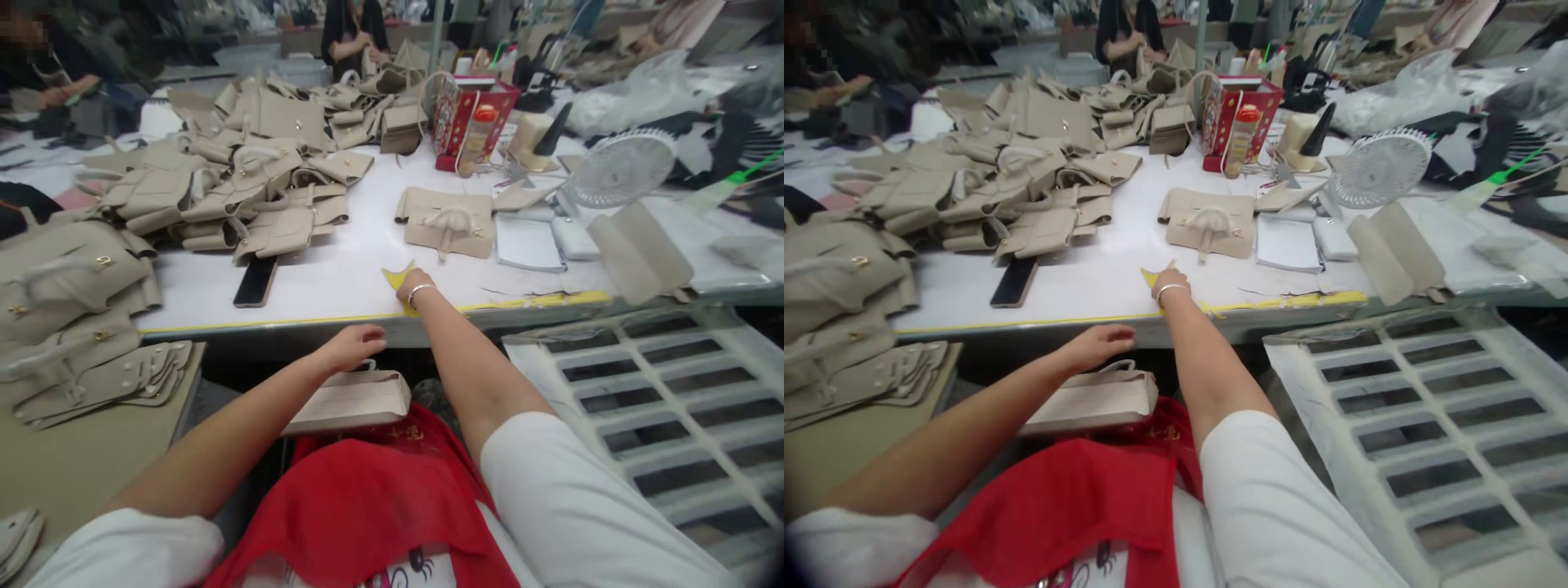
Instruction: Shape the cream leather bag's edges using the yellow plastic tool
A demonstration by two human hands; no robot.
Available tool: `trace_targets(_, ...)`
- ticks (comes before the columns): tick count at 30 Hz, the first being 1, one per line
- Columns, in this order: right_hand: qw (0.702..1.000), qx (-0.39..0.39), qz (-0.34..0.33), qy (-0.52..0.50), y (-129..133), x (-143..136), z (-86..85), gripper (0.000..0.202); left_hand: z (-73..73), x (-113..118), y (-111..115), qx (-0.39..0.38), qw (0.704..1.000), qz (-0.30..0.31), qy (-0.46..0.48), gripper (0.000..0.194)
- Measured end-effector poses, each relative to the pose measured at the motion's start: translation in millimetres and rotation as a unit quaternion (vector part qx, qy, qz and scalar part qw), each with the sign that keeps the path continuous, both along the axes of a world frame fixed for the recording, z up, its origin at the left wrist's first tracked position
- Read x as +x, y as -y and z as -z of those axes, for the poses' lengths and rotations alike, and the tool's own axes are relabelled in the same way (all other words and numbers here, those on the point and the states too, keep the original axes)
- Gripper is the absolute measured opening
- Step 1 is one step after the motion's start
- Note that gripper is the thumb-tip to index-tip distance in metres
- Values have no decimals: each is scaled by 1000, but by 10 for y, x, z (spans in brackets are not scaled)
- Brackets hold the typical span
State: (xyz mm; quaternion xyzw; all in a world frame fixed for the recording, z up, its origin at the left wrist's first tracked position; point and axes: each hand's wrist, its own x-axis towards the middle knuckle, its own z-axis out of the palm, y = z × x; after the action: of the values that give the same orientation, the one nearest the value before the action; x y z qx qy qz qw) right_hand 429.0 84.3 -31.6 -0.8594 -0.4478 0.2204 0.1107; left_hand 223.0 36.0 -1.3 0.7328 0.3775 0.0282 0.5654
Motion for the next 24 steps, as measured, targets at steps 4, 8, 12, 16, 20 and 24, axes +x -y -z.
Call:
trace_targets(4, 1000, 13, 8, -25, 140, 45, -60, 46, 10, -290, 224, 5, 983, 185, 4, 42)
trace_targets(8, 997, 69, -9, -28, 478, 62, -150, 27, 45, -222, 257, -71, 978, 189, 45, 52)
trace_targets(12, 989, 95, -39, -106, 1166, 169, -263, 22, 85, -50, 255, -88, 969, 224, 47, 54)
trace_targets(16, 907, 66, -64, -411, 1931, 178, -399, 32, 93, 21, 242, -77, 967, 244, 0, 60)
trace_targets(20, 898, -43, -87, -430, 2301, 25, -438, 28, 95, 0, 234, -107, 963, 237, -72, 70)
trace_targets(24, 907, -76, -113, -397, 2301, -28, -405, 29, 138, -28, 235, -173, 960, 207, -79, 76)
